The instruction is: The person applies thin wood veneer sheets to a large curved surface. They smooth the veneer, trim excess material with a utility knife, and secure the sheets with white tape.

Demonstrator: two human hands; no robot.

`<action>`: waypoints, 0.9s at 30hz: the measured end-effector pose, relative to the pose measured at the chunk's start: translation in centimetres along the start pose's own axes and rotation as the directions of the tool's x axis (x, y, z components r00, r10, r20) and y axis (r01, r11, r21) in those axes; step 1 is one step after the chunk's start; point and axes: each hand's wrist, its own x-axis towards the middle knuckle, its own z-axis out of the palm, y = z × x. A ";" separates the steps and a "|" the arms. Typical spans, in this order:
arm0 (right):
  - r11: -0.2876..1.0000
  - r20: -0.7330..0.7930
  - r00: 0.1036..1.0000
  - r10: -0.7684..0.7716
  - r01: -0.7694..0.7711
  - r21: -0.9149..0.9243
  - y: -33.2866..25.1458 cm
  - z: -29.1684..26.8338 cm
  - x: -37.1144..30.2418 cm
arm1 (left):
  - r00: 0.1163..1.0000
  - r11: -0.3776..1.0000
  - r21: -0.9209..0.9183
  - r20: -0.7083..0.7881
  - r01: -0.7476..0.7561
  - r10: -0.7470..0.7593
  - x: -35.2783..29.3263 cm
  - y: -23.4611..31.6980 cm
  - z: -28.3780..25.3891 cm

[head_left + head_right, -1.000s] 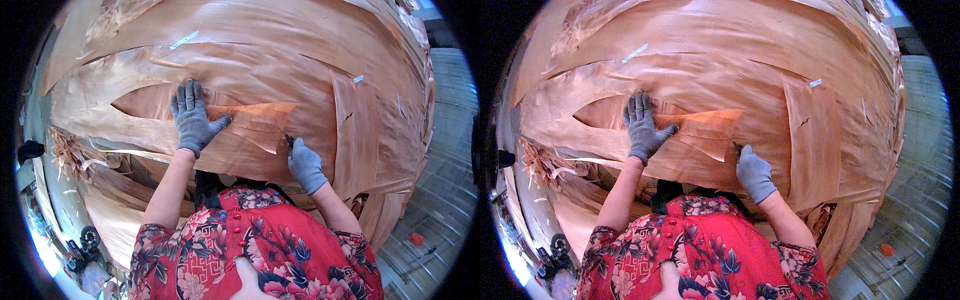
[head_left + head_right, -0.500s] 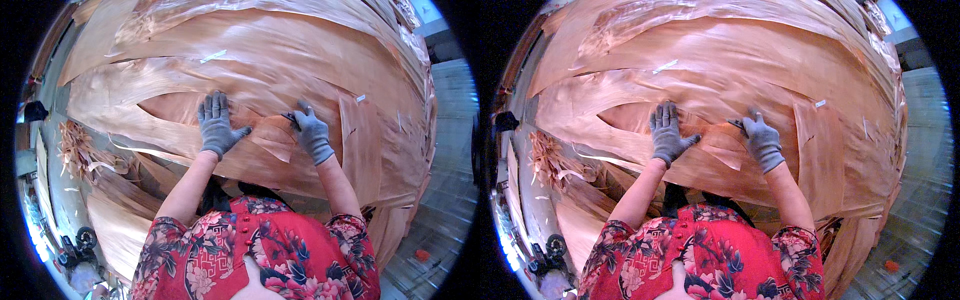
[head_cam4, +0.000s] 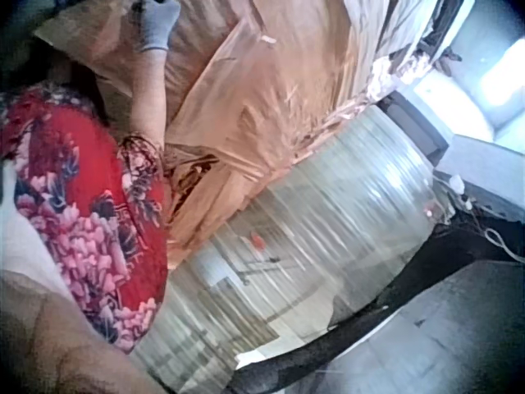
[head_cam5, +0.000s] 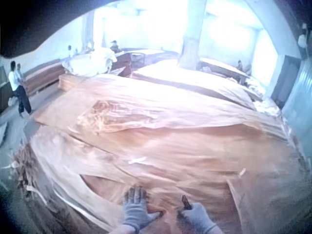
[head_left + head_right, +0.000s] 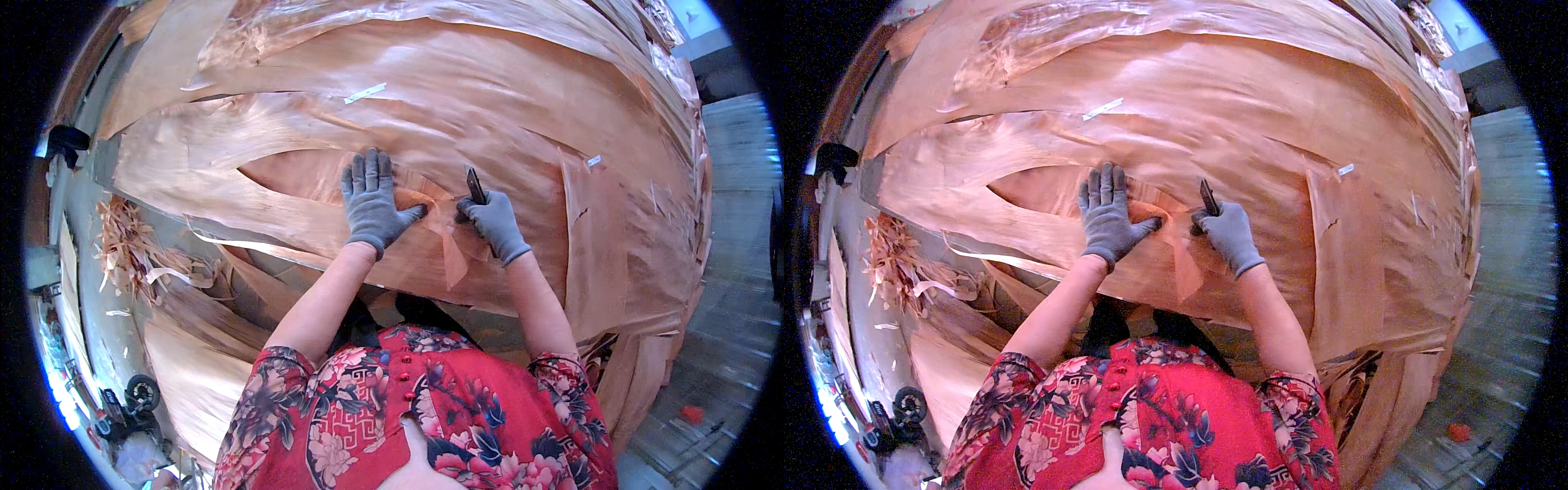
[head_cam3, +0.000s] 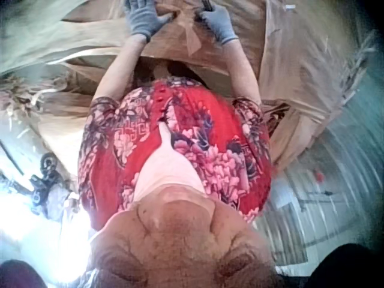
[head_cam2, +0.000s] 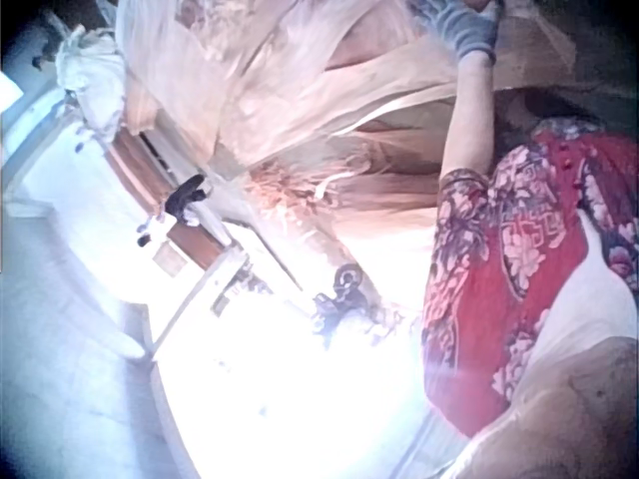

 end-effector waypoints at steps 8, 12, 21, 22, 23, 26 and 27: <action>0.858 -0.120 0.971 -0.208 0.122 -0.500 0.2 1.8 1.0 | 1.000 0.994 -0.104 0.007 -0.025 0.026 0.0 -0.4 -0.5; 0.856 -0.136 0.970 -0.201 0.106 -0.506 0.4 1.9 1.3 | 0.958 0.934 -0.220 -0.109 -0.282 0.264 -0.3 -1.7 -0.6; 0.832 -0.153 0.970 -0.189 0.076 -0.549 -0.2 2.3 1.2 | 0.948 0.851 -0.419 -0.143 -0.317 0.283 -4.2 -4.6 -7.8; 0.829 -0.153 0.971 -0.183 0.069 -0.555 -0.4 2.3 1.0 | 0.984 0.907 -0.382 -0.045 -0.179 0.175 -5.8 -5.9 -10.6; 0.825 -0.149 0.971 -0.185 0.072 -0.560 -0.6 2.5 0.8 | 0.994 0.956 -0.279 0.036 -0.086 0.100 -7.5 -8.4 -12.8; 0.850 -0.163 0.979 -0.124 0.020 -0.526 0.0 2.2 0.9 | 0.920 0.967 0.164 0.373 -0.196 0.123 -13.8 -16.5 -18.9; 0.849 -0.138 0.982 -0.130 0.038 -0.527 -0.3 2.3 0.7 | 0.741 0.908 0.378 0.660 -0.182 -0.126 -17.4 -20.1 -20.3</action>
